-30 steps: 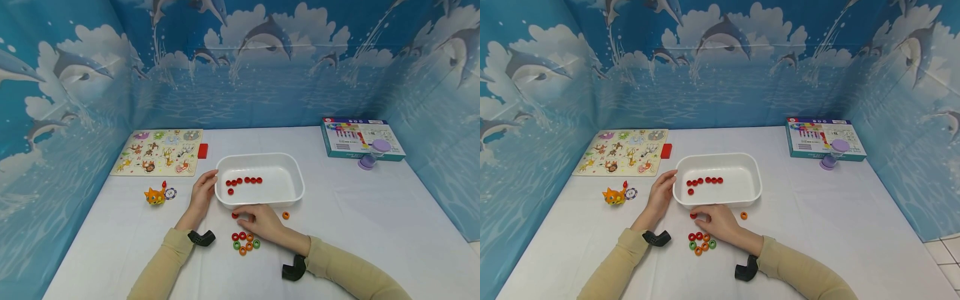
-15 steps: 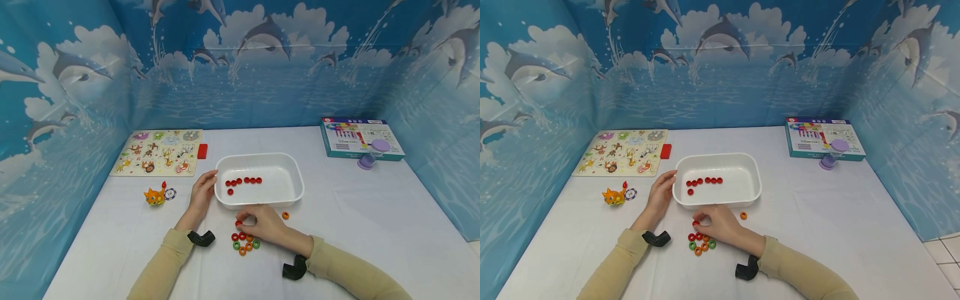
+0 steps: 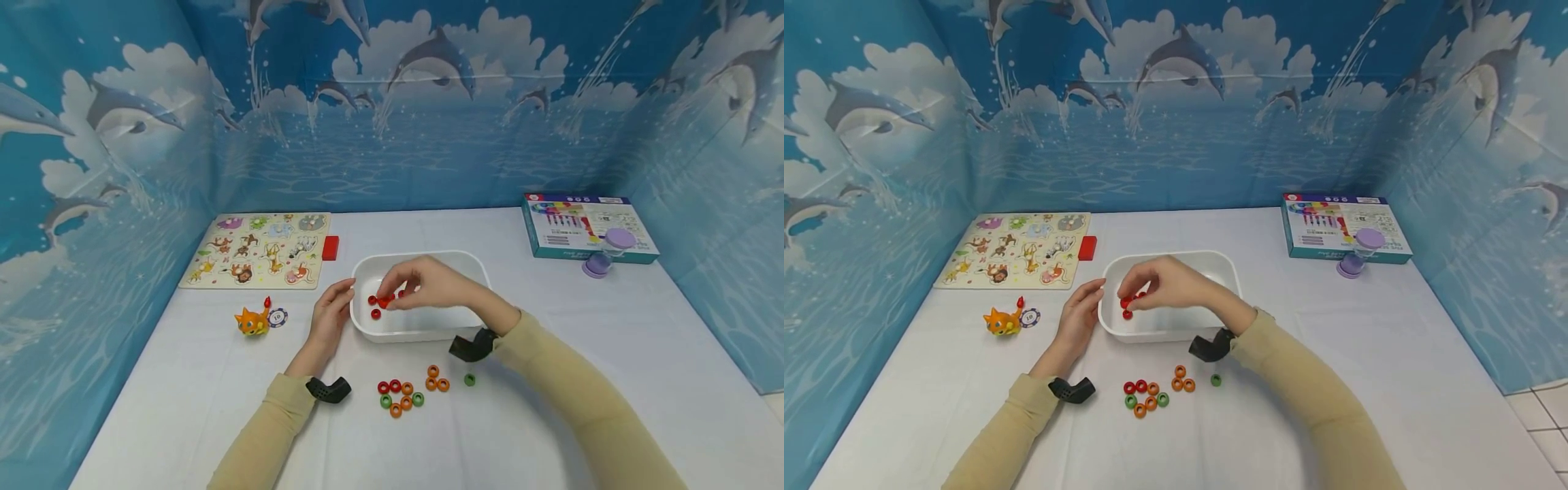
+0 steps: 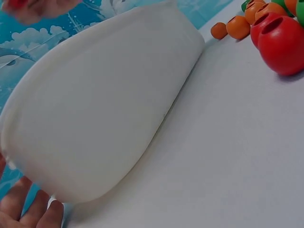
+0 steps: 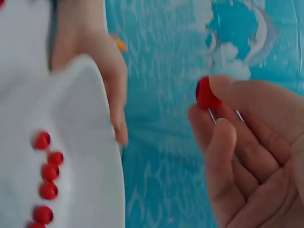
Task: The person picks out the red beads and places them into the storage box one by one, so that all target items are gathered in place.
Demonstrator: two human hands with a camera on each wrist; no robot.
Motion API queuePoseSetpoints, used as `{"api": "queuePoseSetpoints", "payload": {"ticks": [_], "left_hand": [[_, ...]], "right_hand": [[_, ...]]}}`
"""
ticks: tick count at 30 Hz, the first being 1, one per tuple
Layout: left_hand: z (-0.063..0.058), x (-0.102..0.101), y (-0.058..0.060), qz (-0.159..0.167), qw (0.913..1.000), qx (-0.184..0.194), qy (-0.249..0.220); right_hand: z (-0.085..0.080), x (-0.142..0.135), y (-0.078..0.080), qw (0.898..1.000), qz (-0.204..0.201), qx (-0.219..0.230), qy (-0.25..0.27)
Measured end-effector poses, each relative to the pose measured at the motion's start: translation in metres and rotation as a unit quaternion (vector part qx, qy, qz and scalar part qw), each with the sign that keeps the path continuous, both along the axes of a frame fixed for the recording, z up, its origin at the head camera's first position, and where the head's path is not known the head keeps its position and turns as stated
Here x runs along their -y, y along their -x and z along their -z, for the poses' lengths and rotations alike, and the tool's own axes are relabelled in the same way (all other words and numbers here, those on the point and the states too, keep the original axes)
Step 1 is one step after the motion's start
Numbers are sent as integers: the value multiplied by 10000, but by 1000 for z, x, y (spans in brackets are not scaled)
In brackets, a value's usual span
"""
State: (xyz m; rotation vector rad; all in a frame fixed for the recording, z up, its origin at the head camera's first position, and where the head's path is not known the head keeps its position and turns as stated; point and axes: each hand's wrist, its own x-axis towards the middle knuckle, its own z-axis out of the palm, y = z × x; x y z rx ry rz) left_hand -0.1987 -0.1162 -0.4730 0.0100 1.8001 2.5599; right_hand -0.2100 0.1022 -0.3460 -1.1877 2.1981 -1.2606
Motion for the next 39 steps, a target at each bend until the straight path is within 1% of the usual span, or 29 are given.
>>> {"api": "queuePoseSetpoints", "payload": {"ticks": [3,6,9,12,16,19,23,25,28,36,39], "left_hand": [[-1,0,0,3,10000,30,12],[-2,0,0,-8,10000,39,8],[-2,0,-1,-15,10000,23,-39],[-1,0,-1,15,10000,18,-69],[1,0,0,42,10000,1,-71],[1,0,0,22,10000,-10,-29],[2,2,1,28,10000,-34,27],[2,2,1,47,10000,-51,45],[1,2,1,68,9999,-67,40],[1,2,1,89,9999,-37,114],[2,2,2,78,9999,-53,108]], "right_hand": [[1,5,30,9992,-265,299,30],[11,12,53,9971,-368,660,-101],[26,18,67,9939,-371,985,-322],[44,23,76,9900,-331,1228,-616],[63,26,81,9834,-336,1465,-1013],[69,27,82,9816,-395,1383,-1253],[72,28,80,9833,-589,1031,-1381],[72,28,79,9836,-675,935,-1390],[74,29,78,9834,-743,908,-1384],[77,31,76,9840,-574,873,-1444],[76,31,76,9829,-536,968,-1470]]}}
